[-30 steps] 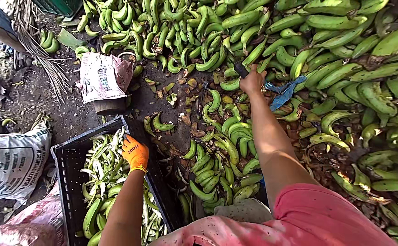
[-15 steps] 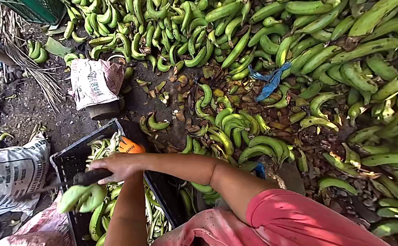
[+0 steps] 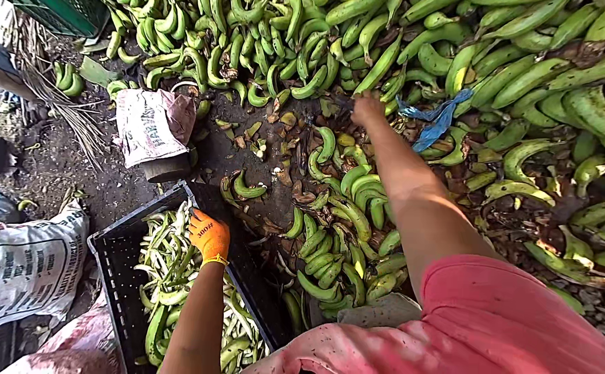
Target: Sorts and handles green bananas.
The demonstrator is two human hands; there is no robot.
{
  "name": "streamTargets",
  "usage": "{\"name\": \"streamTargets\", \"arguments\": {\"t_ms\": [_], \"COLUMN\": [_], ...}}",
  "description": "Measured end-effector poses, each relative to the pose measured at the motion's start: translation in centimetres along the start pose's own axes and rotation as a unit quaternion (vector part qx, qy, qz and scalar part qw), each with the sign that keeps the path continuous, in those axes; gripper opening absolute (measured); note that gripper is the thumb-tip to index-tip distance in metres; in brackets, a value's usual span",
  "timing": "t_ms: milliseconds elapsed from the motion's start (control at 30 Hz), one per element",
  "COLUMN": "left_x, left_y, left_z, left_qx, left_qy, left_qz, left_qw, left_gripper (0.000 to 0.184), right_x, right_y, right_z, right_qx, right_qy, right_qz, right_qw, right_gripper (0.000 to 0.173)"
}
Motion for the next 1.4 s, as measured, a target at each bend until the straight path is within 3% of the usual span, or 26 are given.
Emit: {"name": "streamTargets", "arguments": {"t_ms": [133,300,433,533,767,900,1033,1167,1233,1300,1400], "left_x": [0.0,0.0,-0.2,-0.1,0.0,0.0,0.0,0.2,0.1,0.1,0.0], "left_y": [0.0,0.0,-0.2,-0.1,-0.2,0.0,-0.1,-0.1,0.0,-0.2,-0.4], "left_z": [0.0,-0.1,-0.4,-0.4,-0.5,-0.3,-0.5,-0.3,-0.4,-0.5,-0.6], "left_qx": [-0.004,-0.003,-0.001,-0.002,-0.011,-0.014,-0.013,-0.018,-0.015,-0.019,-0.02], "left_qy": [-0.002,0.002,0.003,0.005,0.005,0.006,0.012,0.014,0.013,0.012,0.012], "left_qz": [-0.006,-0.01,-0.015,-0.015,-0.021,-0.021,-0.018,-0.019,-0.016,-0.013,-0.015], "left_qw": [1.0,1.0,1.0,1.0,1.0,1.0,1.0,1.0,1.0,1.0,1.0], "left_gripper": [0.083,0.083,0.085,0.086,0.087,0.085,0.086,0.087,0.087,0.087,0.086], "right_x": [5.0,6.3,7.0,6.6,5.6,6.3,5.5,4.3,3.8,4.2,6.6], "right_y": [-1.4,-0.5,-0.5,-0.3,-1.9,-2.7,-3.1,-4.6,-4.5,-3.0,-0.1], "right_z": [-0.3,-0.4,-0.7,-0.3,-1.3,-2.0,-2.1,-2.4,-2.1,-1.0,1.0], "right_qx": [-0.009,0.04,0.06,0.084,0.024,-0.045,-0.074,-0.102,-0.08,-0.007,0.128], "right_qy": [-0.085,-0.201,-0.243,-0.213,-0.01,-0.021,-0.018,0.021,0.054,0.078,-0.016], "right_qz": [0.007,-0.093,-0.137,-0.121,0.052,0.081,0.098,0.032,0.009,-0.031,-0.134], "right_qw": [0.996,0.974,0.958,0.966,0.998,0.995,0.992,0.994,0.995,0.996,0.983], "right_gripper": [0.08,0.091,0.099,0.095,0.073,0.088,0.085,0.081,0.08,0.08,0.065]}}
Point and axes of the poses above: each hand's wrist, its own z-axis away from the middle knuckle, its own y-axis out of the back of the hand, x = y × z, the point moved 10 cm from there along -z, towards the middle knuckle, and after that the axes turned 3 degrees about -x, right-handed, at the moved point
